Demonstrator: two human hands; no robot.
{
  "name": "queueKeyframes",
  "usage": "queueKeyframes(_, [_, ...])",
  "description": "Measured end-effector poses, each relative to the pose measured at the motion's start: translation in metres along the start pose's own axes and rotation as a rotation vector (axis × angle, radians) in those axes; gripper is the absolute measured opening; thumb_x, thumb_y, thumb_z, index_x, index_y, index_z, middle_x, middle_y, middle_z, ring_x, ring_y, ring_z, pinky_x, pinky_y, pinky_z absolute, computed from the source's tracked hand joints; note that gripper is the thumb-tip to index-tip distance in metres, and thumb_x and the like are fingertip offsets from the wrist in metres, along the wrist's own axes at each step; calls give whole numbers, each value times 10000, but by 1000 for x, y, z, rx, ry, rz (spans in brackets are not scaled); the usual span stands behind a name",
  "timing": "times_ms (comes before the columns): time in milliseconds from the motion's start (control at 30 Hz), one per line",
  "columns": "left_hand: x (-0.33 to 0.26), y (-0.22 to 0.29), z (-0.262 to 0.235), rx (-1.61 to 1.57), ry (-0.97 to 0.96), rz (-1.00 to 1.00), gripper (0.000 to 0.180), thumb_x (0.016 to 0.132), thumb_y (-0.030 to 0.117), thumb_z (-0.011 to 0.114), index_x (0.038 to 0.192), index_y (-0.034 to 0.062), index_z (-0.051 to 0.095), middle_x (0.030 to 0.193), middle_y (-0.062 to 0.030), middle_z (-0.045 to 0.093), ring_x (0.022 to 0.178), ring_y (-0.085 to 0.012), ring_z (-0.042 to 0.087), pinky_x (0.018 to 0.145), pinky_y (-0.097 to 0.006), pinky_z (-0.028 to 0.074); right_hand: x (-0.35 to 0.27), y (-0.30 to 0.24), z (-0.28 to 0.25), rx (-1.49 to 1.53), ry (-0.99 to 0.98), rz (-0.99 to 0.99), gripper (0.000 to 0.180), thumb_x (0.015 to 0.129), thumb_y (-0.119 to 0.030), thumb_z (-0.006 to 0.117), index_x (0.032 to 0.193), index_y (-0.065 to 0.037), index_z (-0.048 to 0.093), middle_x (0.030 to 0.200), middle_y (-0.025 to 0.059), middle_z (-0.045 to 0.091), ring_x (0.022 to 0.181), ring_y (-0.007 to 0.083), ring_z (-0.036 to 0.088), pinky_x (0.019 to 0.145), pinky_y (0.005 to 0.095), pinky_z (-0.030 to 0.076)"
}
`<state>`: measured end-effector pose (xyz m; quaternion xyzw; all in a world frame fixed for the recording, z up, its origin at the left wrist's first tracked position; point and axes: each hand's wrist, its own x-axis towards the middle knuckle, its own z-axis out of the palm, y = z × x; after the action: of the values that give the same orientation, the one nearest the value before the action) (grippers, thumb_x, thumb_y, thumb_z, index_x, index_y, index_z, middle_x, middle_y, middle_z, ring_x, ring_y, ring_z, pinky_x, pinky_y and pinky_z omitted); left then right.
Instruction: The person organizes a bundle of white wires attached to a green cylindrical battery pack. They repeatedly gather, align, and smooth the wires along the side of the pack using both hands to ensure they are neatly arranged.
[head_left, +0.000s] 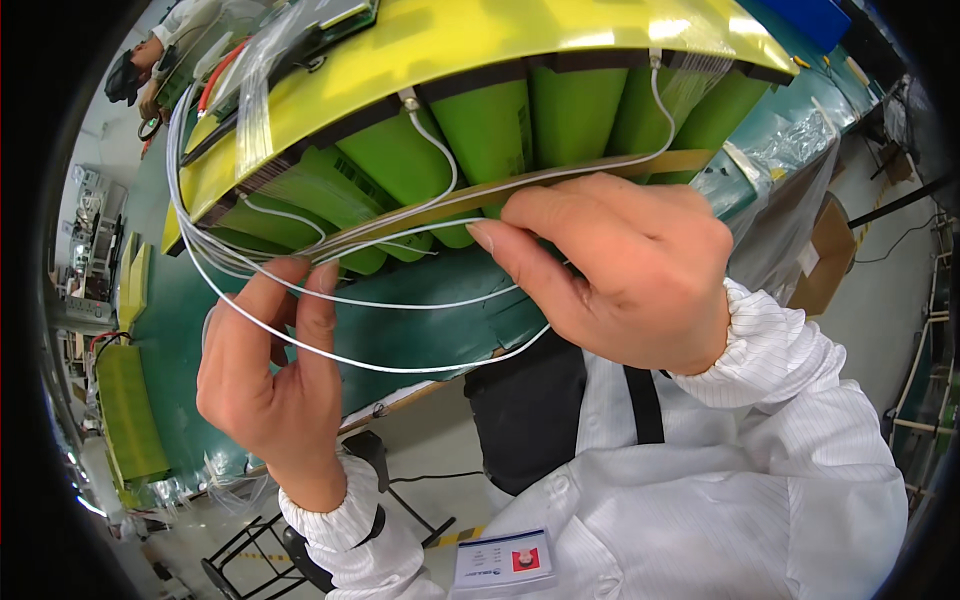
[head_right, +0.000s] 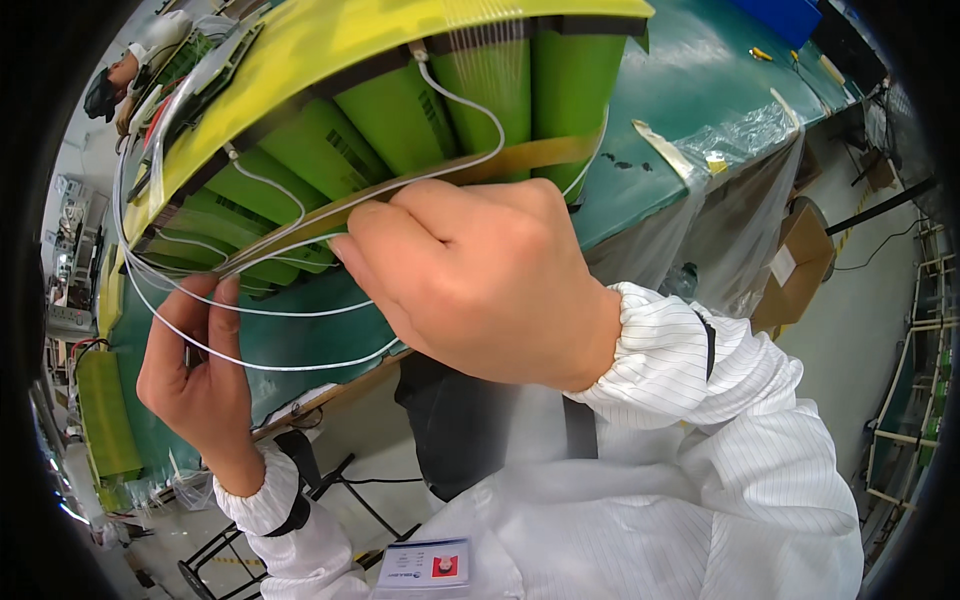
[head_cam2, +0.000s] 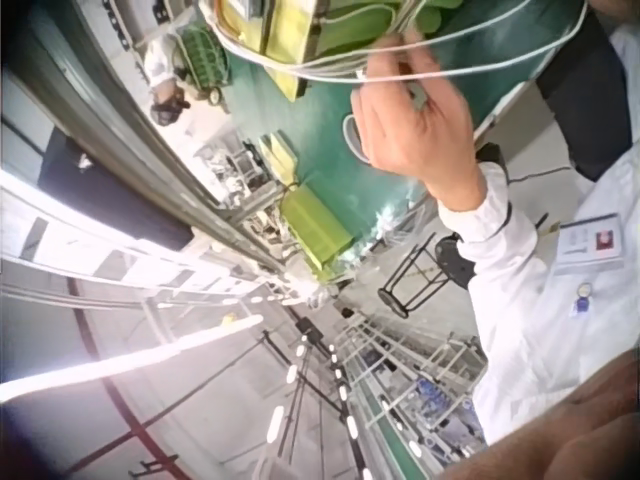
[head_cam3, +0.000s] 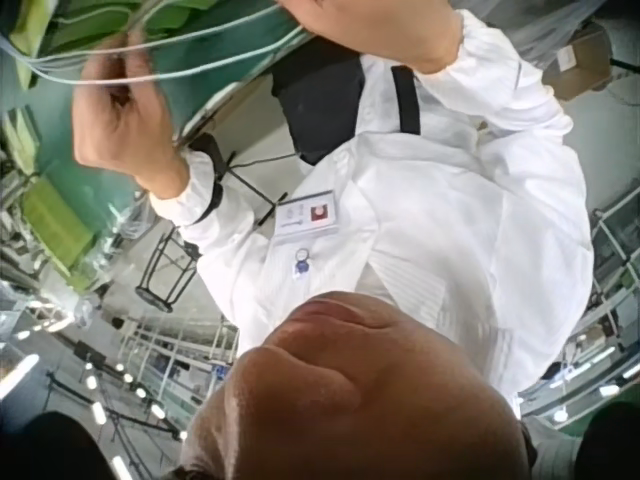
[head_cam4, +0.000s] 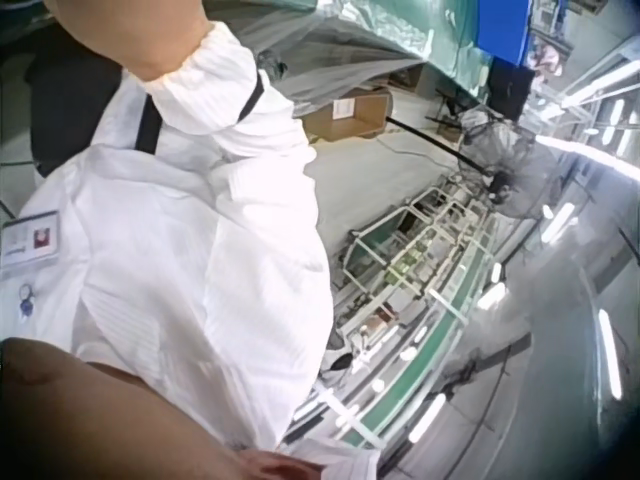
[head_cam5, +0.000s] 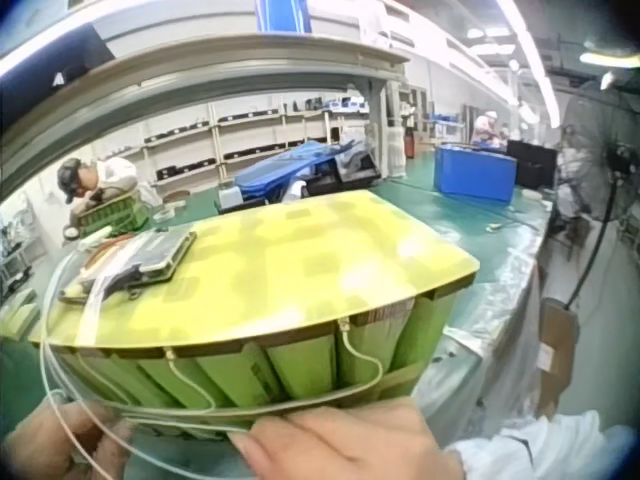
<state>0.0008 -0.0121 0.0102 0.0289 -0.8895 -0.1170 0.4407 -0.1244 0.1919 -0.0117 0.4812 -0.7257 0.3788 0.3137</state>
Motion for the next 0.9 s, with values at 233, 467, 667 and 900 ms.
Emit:
queueKeyframes(233, [3,2,2,-10,-2,-33,192,784,-14,851,945,-10,746,712,-41,629,583,-105,537,527,-233,396,0,-2,6,9,47,39,147,725,-40,852,821,-30,741,727,79,709,567,219,662,512,287,514])
queueKeyframes(467, [5,2,4,-37,-7,-50,205,772,-40,845,950,-14,749,717,-42,621,591,-101,538,534,-227,392,2,-2,4,-40,38,34,146,727,-47,858,813,-28,742,709,75,706,563,204,668,508,283,516])
queueKeyframes(667, [9,2,1,-13,-25,6,233,734,-63,858,935,-8,754,702,-35,609,591,-94,538,525,-229,372,3,-1,5,-26,51,29,153,723,-45,863,809,-25,737,700,79,705,565,202,675,499,281,513])
queueKeyframes(900, [9,1,1,-36,-21,-4,242,719,-71,862,925,-4,754,712,-36,620,604,-93,545,524,-232,373,4,-1,5,-27,55,24,161,719,-33,868,803,-22,731,691,80,702,556,203,673,485,276,504])
